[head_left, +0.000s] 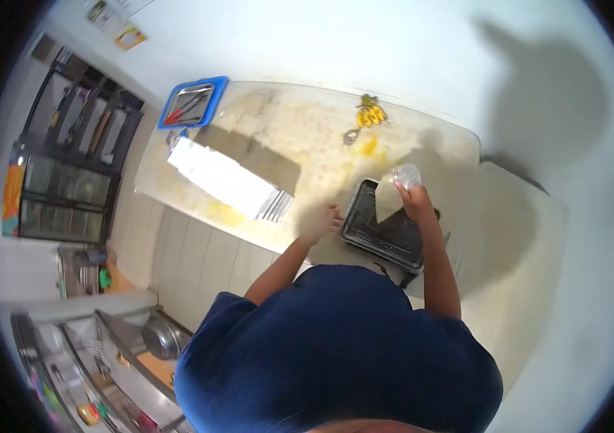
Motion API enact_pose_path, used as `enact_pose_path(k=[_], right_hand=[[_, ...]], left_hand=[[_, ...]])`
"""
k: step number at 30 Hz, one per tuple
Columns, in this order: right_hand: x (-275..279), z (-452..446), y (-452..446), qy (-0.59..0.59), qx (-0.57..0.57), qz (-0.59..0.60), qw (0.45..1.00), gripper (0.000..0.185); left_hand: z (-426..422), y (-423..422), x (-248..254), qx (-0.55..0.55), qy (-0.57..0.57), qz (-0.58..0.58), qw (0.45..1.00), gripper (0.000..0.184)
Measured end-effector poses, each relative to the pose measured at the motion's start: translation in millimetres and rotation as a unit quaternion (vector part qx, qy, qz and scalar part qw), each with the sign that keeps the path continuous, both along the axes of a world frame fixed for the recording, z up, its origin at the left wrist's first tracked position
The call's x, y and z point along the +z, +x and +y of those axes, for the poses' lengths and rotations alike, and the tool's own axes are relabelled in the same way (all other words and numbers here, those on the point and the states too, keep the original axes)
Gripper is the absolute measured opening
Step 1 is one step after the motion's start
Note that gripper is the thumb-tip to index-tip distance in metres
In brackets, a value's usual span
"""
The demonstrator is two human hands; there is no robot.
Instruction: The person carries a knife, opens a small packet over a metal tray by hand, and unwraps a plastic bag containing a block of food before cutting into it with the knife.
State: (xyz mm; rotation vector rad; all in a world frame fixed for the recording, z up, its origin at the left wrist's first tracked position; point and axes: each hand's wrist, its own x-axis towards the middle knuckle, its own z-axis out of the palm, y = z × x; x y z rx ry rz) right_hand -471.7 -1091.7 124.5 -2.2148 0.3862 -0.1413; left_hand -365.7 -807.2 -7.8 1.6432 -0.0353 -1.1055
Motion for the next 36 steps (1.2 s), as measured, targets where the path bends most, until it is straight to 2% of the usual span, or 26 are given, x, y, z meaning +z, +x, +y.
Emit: enact_pose_path(k=[1,4,5,7,8,9,10,11,12,13,15,17,18,19,21,23,26,27,30,32,34,35,36], right_hand=[[1.3,6.7,-0.6,-0.033,0.024,0.045,0.998,0.024],[-20.0,31.7,-5.7,-0.063,0.070,-0.062,0.994,0.026],[-20.2,38.8,-7.9,-0.072,0.088,-0.078,0.990,0.028],[21.7,60.4,-13.0,-0.088,0.140,-0.051,0.985,0.031],[39.6,68.9,-14.4,-0.060,0.149,-0.043,0.986,0.032],[56.9,78.1,-15.9,-0.031,0.158,-0.034,0.986,0.033],[70.1,87.9,-17.9,-0.002,0.168,-0.024,0.986,0.035],[78.0,98.4,-20.1,0.012,0.175,-0.083,0.981,0.027],[75.4,102.7,-18.4,-0.006,0.196,-0.067,0.978,0.029],[70.3,107.6,-17.3,-0.023,0.216,-0.050,0.975,0.031],[62.8,116.6,-12.4,-0.059,0.254,-0.038,0.965,0.035],[60.8,126.3,-6.8,-0.119,0.272,-0.038,0.954,0.034],[63.1,131.8,-5.6,-0.148,0.280,-0.037,0.948,0.033],[67.8,136.4,-4.7,-0.125,0.279,-0.054,0.951,0.031],[78.6,147.4,-8.6,-0.071,0.274,-0.081,0.956,0.027],[67.5,147.7,-8.8,-0.028,0.280,-0.112,0.953,0.026],[41.3,149.2,-8.3,0.026,0.231,-0.141,0.962,0.025],[35.9,147.3,-10.9,0.037,0.210,-0.130,0.968,0.024],[25.1,134.5,-21.4,0.012,0.153,-0.105,0.983,0.017],[17.4,124.0,-24.4,-0.012,0.121,-0.099,0.988,0.015],[29.1,115.2,-27.2,-0.007,0.070,-0.166,0.984,0.013],[41.6,110.4,-30.3,0.007,0.041,-0.173,0.984,0.015],[43.7,97.9,-35.7,-0.019,0.032,-0.098,0.994,0.030]], left_hand=[[-4.3,-6.6,-4.1,0.031,-0.070,0.071,0.995,0.047],[-23.0,-32.5,1.3,0.117,-0.247,0.245,0.930,0.062],[-22.3,-35.3,-9.3,0.092,-0.250,0.273,0.925,0.077],[-21.6,-45.4,34.3,0.063,-0.320,0.366,0.872,0.084],[-20.6,-50.8,59.8,0.047,-0.353,0.410,0.840,0.087],[-18.5,-54.3,70.9,0.067,-0.340,0.434,0.832,0.095],[-17.8,-58.0,69.3,0.093,-0.352,0.409,0.837,0.095],[-17.8,-62.6,67.4,0.118,-0.362,0.384,0.841,0.095],[-16.7,-68.8,65.4,0.144,-0.371,0.359,0.844,0.095],[-10.3,-69.1,43.4,0.100,-0.535,0.427,0.722,0.090],[0.3,-76.0,20.8,0.172,-0.490,0.383,0.764,0.079],[4.9,-76.7,17.5,0.192,-0.505,0.346,0.767,0.068],[8.8,-79.6,14.0,0.179,-0.542,0.334,0.750,0.063],[12.9,-80.3,10.4,0.165,-0.577,0.321,0.732,0.058],[23.8,-79.5,2.5,0.186,-0.527,0.297,0.775,0.054],[33.4,-82.8,-5.7,0.237,-0.529,0.368,0.727,0.054],[38.0,-84.1,22.7,0.279,-0.460,0.256,0.803,0.060],[34.4,-82.2,51.6,0.287,-0.376,0.257,0.842,0.069],[31.8,-77.6,83.1,0.218,-0.299,0.246,0.896,0.072],[31.6,-71.9,72.6,0.198,-0.295,0.259,0.898,0.072],[36.7,-64.9,50.1,0.257,-0.223,0.320,0.884,0.066],[39.4,-63.2,38.5,0.256,-0.245,0.330,0.875,0.060],[40.5,-61.2,30.7,0.241,-0.248,0.336,0.876,0.057]])
